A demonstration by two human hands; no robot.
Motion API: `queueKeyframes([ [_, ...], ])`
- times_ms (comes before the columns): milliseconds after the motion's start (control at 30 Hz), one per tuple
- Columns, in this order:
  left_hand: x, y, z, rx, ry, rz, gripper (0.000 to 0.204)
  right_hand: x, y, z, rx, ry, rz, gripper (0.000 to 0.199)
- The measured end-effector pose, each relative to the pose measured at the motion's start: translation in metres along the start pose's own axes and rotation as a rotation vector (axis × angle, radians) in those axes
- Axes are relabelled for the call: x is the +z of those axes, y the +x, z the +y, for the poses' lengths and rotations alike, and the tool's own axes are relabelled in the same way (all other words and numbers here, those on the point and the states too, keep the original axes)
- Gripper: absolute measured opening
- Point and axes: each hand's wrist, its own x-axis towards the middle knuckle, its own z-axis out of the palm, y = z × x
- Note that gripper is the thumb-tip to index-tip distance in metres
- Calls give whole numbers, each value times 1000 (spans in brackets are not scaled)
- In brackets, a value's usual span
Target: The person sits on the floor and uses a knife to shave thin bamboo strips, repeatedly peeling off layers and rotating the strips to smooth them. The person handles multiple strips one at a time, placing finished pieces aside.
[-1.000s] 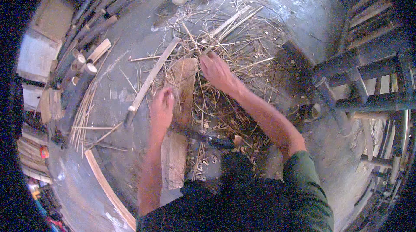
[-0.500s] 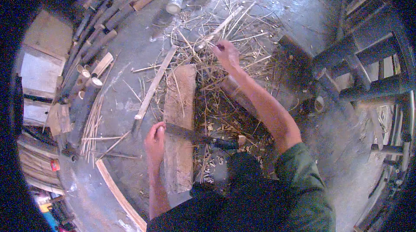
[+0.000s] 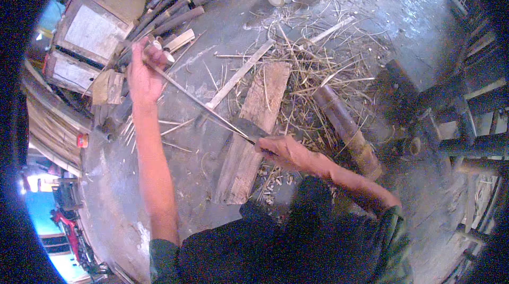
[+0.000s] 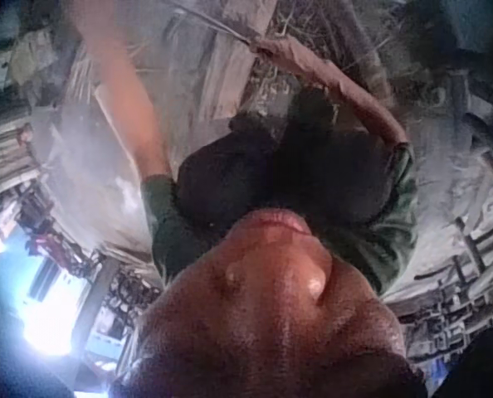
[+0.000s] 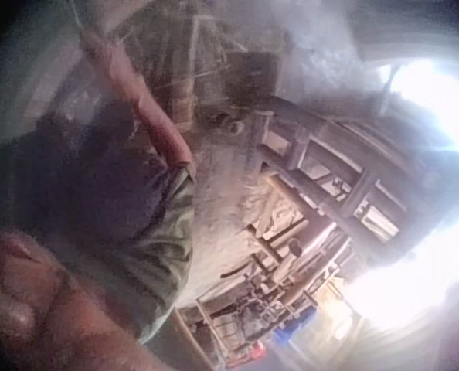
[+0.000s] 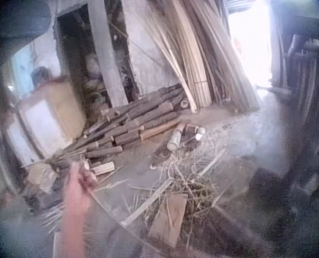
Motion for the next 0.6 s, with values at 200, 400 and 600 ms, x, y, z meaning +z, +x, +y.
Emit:
queueKeyframes([
  [200,-24,-41,62,327,106,569,31,-36,-14,31,160,-509,611,51],
  [400,-21,-81,50,520,162,554,35,43,-76,41,414,-592,75,76],
  [600,12,-88,34,591,238,619,40,40,-93,25,574,-252,169,71],
])
